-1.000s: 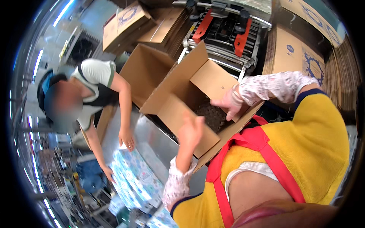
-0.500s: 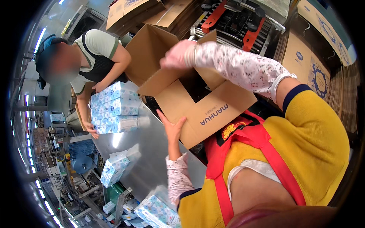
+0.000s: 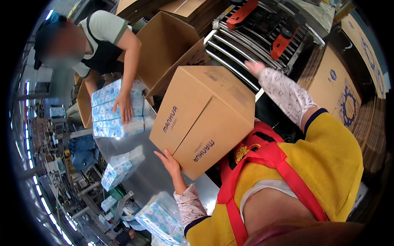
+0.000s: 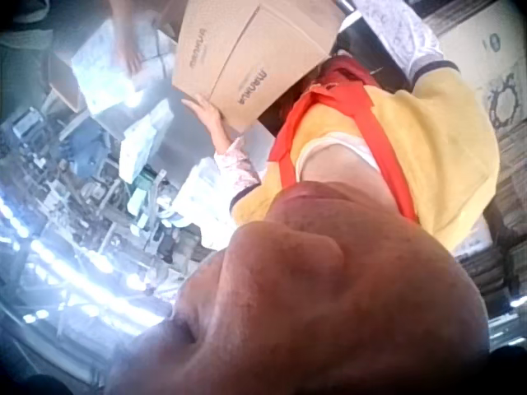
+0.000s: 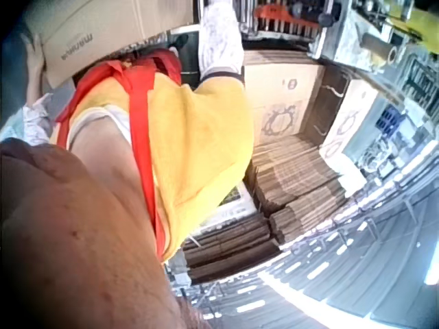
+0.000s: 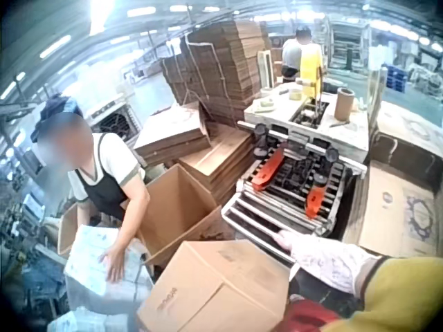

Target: The person packs packages of tissues into cardboard boxes on a metal table. They place bubble wrap inside the boxes, arrange the tissue packs, and hand the filled boxes to a coworker. The process is repeated with multiple boxes throughout the clip.

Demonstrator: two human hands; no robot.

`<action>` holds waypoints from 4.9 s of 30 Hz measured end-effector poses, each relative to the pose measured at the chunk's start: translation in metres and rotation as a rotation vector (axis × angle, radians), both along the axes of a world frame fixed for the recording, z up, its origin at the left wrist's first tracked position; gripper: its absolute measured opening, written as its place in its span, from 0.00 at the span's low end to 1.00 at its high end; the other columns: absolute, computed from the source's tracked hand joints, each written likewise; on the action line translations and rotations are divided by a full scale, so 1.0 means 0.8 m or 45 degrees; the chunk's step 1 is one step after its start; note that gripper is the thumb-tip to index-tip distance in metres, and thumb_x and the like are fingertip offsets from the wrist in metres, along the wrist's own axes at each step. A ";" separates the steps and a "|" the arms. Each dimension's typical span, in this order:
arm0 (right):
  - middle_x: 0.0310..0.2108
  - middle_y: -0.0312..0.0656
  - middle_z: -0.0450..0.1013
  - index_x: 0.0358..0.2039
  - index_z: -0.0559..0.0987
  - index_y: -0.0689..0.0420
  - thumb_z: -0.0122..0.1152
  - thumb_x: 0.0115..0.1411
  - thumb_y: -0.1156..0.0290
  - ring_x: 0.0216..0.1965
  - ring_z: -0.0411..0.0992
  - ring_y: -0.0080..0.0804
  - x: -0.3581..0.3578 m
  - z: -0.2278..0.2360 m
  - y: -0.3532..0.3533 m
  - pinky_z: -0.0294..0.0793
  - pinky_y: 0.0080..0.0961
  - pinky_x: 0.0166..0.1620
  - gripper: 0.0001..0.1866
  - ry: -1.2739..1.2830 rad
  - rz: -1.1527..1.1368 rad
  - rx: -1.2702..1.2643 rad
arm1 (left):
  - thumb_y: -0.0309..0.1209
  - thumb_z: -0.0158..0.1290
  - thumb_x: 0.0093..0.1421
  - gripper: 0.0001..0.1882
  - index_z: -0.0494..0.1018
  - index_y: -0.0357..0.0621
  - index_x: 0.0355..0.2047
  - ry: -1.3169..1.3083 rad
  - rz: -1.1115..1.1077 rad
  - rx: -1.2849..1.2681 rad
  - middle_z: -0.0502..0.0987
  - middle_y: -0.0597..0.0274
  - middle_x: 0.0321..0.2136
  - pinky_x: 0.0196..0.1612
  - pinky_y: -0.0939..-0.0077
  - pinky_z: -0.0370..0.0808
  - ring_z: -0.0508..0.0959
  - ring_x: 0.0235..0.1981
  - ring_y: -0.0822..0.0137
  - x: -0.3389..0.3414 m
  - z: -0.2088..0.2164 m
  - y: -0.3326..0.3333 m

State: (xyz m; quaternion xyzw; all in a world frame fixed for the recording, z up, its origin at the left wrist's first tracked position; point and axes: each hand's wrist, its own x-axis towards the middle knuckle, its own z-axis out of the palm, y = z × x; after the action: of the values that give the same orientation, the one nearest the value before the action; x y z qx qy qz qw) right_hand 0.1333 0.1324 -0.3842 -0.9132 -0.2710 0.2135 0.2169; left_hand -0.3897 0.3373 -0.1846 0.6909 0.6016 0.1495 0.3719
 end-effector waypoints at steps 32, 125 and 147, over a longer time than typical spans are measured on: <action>0.37 0.47 0.77 0.44 0.75 0.63 0.64 0.53 0.62 0.36 0.77 0.33 -0.029 0.174 -0.089 0.77 0.31 0.40 0.22 0.773 -0.332 -0.232 | 0.23 0.47 0.57 0.35 0.48 0.38 0.64 -0.425 -0.537 0.057 0.71 0.42 0.50 0.52 0.69 0.68 0.73 0.50 0.48 0.041 -0.015 -0.021; 0.34 0.45 0.78 0.43 0.77 0.65 0.64 0.54 0.69 0.39 0.75 0.27 -0.436 0.329 0.267 0.74 0.24 0.43 0.17 1.569 2.079 -0.486 | 0.31 0.58 0.52 0.20 0.71 0.41 0.46 0.180 0.760 0.544 0.74 0.52 0.37 0.47 0.61 0.69 0.73 0.42 0.53 -0.176 0.009 -0.162; 0.45 0.51 0.71 0.52 0.64 0.53 0.66 0.46 0.58 0.46 0.72 0.48 -0.664 0.372 0.403 0.71 0.38 0.49 0.34 -0.708 1.780 -0.275 | 0.32 0.51 0.63 0.16 0.71 0.32 0.46 -1.529 1.805 0.285 0.76 0.57 0.36 0.35 0.72 0.78 0.78 0.30 0.65 -0.409 -0.025 -0.234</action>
State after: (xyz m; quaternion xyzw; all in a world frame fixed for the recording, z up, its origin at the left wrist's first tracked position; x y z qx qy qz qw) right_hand -0.3982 0.4548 -0.0862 -0.5652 -0.8089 0.0886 -0.1356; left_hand -0.7167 0.1503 -0.2046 0.0017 0.5718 0.7304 0.3737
